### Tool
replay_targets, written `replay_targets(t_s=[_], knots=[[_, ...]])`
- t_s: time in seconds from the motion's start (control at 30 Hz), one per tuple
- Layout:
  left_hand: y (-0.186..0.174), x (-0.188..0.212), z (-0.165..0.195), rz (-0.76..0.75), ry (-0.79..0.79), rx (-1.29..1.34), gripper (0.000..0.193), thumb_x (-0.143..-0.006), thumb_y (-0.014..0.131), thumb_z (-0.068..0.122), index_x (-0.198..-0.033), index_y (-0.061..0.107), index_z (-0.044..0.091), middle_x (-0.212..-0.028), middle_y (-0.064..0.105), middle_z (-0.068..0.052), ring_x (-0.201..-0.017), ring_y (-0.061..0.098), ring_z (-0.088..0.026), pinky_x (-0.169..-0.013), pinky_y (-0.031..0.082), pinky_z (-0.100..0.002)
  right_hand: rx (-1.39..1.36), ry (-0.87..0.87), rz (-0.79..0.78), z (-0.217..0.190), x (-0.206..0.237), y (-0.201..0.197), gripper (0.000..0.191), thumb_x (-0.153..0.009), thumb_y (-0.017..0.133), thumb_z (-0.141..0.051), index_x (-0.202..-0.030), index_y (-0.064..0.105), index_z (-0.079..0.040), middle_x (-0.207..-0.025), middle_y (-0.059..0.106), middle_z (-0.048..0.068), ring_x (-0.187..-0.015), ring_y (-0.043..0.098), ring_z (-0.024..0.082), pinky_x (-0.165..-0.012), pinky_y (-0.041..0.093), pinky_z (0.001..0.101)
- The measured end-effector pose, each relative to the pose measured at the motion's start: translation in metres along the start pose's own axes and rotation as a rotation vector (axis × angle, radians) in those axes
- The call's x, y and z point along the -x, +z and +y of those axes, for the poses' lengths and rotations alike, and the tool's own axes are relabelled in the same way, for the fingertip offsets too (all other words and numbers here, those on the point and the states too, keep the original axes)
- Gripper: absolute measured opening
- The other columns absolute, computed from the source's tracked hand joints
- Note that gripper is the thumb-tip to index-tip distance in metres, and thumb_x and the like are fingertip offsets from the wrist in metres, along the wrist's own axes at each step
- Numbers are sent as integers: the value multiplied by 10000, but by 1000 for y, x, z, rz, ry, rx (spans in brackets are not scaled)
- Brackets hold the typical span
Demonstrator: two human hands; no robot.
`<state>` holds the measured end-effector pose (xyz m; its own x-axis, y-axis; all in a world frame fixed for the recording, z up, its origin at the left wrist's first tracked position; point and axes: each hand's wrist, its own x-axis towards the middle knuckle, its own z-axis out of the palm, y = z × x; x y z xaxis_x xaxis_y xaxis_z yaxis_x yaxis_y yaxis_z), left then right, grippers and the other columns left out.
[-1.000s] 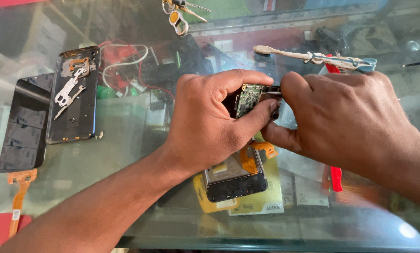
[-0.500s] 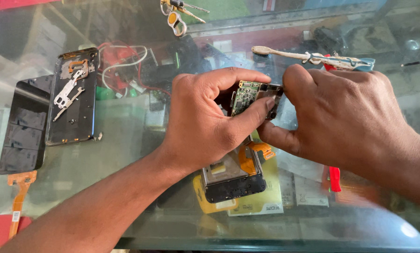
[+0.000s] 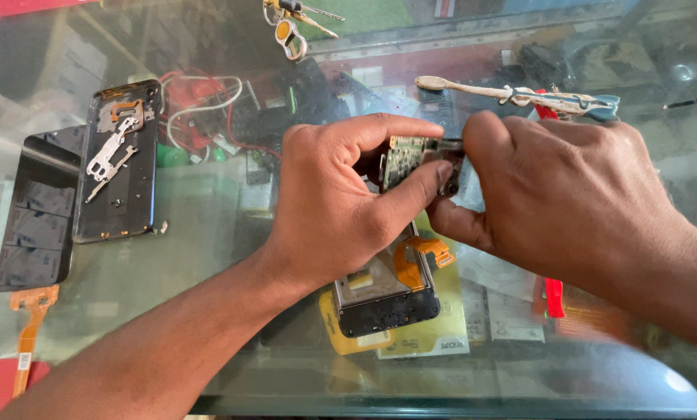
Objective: The person holds a smartphone motherboard and uses tweezers to adjust small components and connectors. The hands rotate the board to access different sides while carefully manipulating parts with the tool.
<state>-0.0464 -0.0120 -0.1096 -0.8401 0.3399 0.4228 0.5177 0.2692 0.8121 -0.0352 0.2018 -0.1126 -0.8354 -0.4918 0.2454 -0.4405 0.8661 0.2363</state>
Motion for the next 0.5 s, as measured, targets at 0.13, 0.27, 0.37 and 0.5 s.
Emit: replay_targets(t_s=[0.13, 0.27, 0.37, 0.5], knots=[[-1, -1, 0, -10, -13, -9, 219, -913, 788, 159, -1092, 786, 34, -697, 720, 4, -583, 531, 2, -503, 380, -219, -14, -8, -46, -3, 2, 1, 521, -929, 598, -596, -846, 506, -90, -555, 570, 21, -474, 626, 232, -419, 476, 393], [0, 0, 1, 4, -2, 11, 220, -920, 790, 144, -1107, 784, 28, -761, 753, 0, -635, 544, 2, -542, 422, -210, -58, 14, 18, -2, 1, 2, 579, -906, 678, -610, -844, 490, -66, -577, 575, 48, -516, 640, 263, -451, 491, 414], [0, -1, 1, -11, 12, 33, 203, -942, 778, 134, -1116, 780, 28, -800, 778, -6, -654, 598, 11, -555, 450, -203, -98, 35, 39, -1, 1, 2, 572, -892, 689, -575, -874, 485, -40, -588, 580, 62, -535, 650, 279, -470, 504, 419], [-1, -1, 2, -18, 14, 24, 210, -919, 775, 120, -1098, 770, 13, -789, 773, -26, -649, 605, 7, -544, 459, -202, -105, 33, 19, -2, 2, 1, 556, -899, 685, -560, -876, 480, -44, -591, 581, 68, -549, 657, 289, -479, 512, 424]])
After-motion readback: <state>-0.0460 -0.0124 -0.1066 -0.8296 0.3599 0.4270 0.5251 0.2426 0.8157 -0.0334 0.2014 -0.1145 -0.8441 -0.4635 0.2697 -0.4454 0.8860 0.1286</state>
